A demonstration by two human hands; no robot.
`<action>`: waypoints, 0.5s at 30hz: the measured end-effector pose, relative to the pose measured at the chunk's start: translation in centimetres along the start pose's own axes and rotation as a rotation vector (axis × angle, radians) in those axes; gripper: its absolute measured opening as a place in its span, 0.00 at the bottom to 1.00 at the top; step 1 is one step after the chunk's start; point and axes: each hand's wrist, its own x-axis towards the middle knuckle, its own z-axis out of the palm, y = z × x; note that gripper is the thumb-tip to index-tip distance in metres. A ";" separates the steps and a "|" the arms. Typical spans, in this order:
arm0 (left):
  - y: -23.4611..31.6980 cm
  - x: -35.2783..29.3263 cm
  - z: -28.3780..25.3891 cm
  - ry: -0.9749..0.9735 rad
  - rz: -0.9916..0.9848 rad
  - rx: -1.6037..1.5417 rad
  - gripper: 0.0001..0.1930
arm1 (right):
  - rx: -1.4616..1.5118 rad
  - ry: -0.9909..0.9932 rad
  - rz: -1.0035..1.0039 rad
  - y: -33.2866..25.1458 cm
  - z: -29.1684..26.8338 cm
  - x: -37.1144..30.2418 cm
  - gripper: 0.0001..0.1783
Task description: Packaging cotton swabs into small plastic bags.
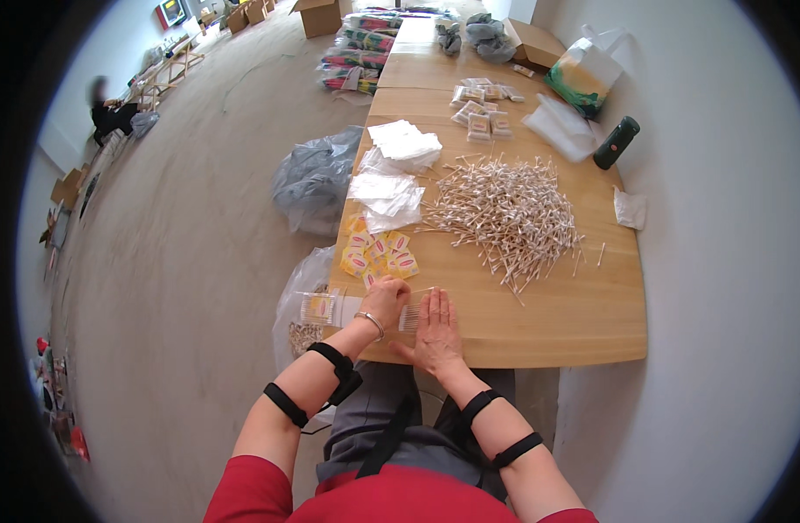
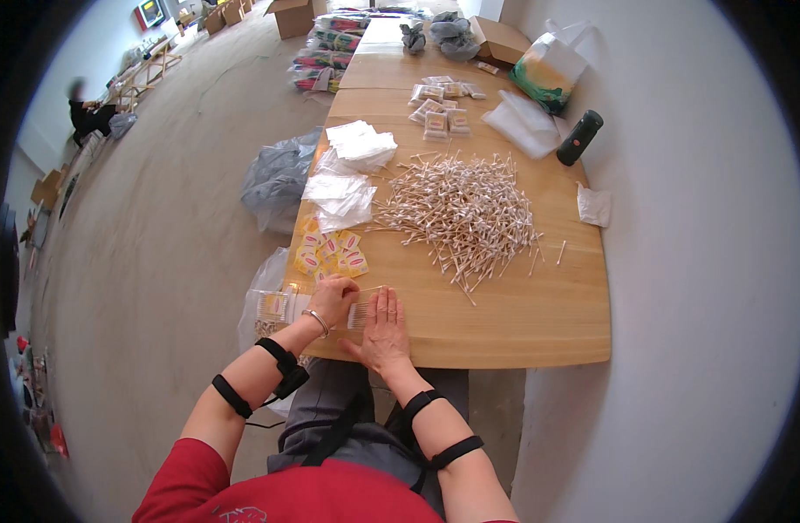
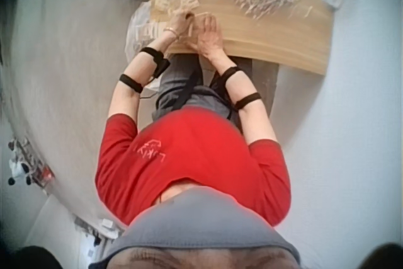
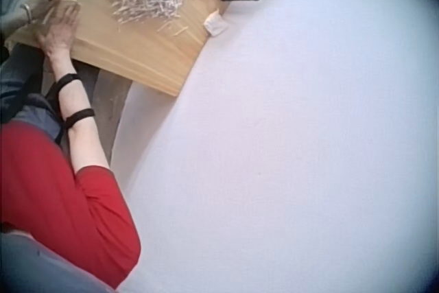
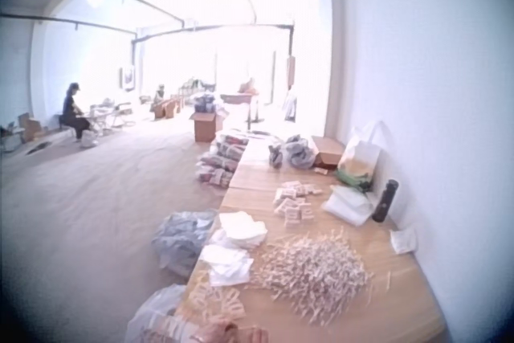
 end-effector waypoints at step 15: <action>1.2 -5.3 2.0 0.165 -0.206 -0.754 0.17 | -0.038 0.082 0.002 0.3 1.2 -0.1 0.65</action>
